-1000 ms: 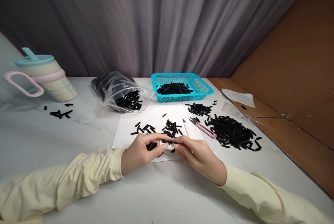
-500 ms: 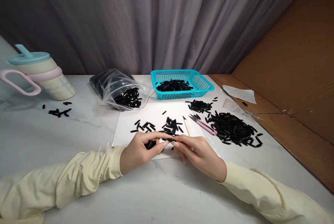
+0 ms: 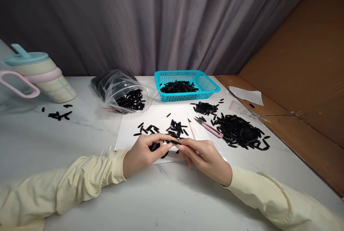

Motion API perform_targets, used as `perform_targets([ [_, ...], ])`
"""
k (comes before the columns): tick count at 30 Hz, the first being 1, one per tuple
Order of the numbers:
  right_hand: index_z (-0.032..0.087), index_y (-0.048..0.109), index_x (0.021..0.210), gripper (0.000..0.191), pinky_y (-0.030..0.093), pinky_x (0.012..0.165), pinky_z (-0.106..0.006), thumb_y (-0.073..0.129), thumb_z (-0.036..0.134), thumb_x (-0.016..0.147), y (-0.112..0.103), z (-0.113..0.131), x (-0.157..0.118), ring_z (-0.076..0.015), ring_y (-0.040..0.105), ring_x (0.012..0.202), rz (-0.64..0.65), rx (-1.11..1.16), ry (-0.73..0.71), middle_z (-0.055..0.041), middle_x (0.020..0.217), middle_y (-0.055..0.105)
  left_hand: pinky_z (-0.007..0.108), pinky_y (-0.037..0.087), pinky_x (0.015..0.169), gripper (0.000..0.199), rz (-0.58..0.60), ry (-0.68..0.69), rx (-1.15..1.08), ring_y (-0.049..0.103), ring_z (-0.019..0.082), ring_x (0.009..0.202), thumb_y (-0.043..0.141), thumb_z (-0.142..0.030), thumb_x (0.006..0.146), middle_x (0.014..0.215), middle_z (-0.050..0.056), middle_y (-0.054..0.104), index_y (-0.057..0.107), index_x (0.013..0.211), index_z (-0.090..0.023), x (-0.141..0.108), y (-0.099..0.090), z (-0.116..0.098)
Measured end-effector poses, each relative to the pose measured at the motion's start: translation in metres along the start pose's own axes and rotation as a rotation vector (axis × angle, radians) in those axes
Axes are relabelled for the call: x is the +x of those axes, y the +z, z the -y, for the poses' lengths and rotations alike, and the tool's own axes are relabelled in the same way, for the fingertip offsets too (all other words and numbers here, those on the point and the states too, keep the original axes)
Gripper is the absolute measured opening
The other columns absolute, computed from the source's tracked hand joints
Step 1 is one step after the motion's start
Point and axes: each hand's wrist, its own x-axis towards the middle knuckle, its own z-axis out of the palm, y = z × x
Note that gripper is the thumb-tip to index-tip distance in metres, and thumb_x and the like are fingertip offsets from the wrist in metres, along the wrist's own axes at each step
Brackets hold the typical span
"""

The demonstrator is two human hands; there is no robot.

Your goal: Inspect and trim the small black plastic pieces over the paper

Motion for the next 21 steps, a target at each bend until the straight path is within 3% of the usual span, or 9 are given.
perform_targets([
  [6,0.019,0.053,0.081,0.027,0.04,0.052,-0.022,0.034,0.031,0.096,0.0,-0.003,-0.002,-0.0099,0.048,0.047,0.006,-0.025,-0.016,0.0011,0.06,0.056,0.021,0.037,0.05,0.025,-0.012,-0.013,0.038,0.045,0.01,0.051,0.053,-0.028,0.082,0.054,-0.001,0.054,0.068,0.099,-0.016,0.001,0.001,0.001],
  [12,0.018,0.049,0.071,0.036,0.04,0.055,-0.022,0.03,0.034,0.097,-0.001,-0.001,-0.002,-0.0097,0.049,0.049,0.032,0.06,0.056,0.0011,0.059,0.054,0.023,0.04,0.053,0.028,-0.008,0.01,0.122,0.049,0.012,0.054,0.052,-0.03,0.083,0.062,0.003,0.062,0.07,0.098,-0.015,0.0,0.003,0.001],
  [17,0.017,0.048,0.068,0.039,0.042,0.051,-0.022,0.033,0.042,0.095,-0.001,0.005,0.0,-0.0097,0.05,0.046,0.079,0.285,0.197,0.0009,0.055,0.055,0.021,0.039,0.05,0.031,-0.021,0.013,0.128,0.045,0.01,0.05,0.052,-0.029,0.083,0.058,0.0,0.057,0.067,0.106,-0.015,-0.001,0.003,0.0],
  [21,0.016,0.048,0.072,0.036,0.034,0.039,-0.019,0.037,0.044,0.092,-0.002,0.007,0.003,-0.0083,0.049,0.038,0.118,0.519,0.333,0.0018,0.05,0.055,0.021,0.038,0.049,0.03,-0.022,0.034,0.126,0.043,0.009,0.048,0.053,-0.029,0.083,0.057,0.0,0.057,0.068,0.104,-0.015,-0.001,0.003,0.0],
])
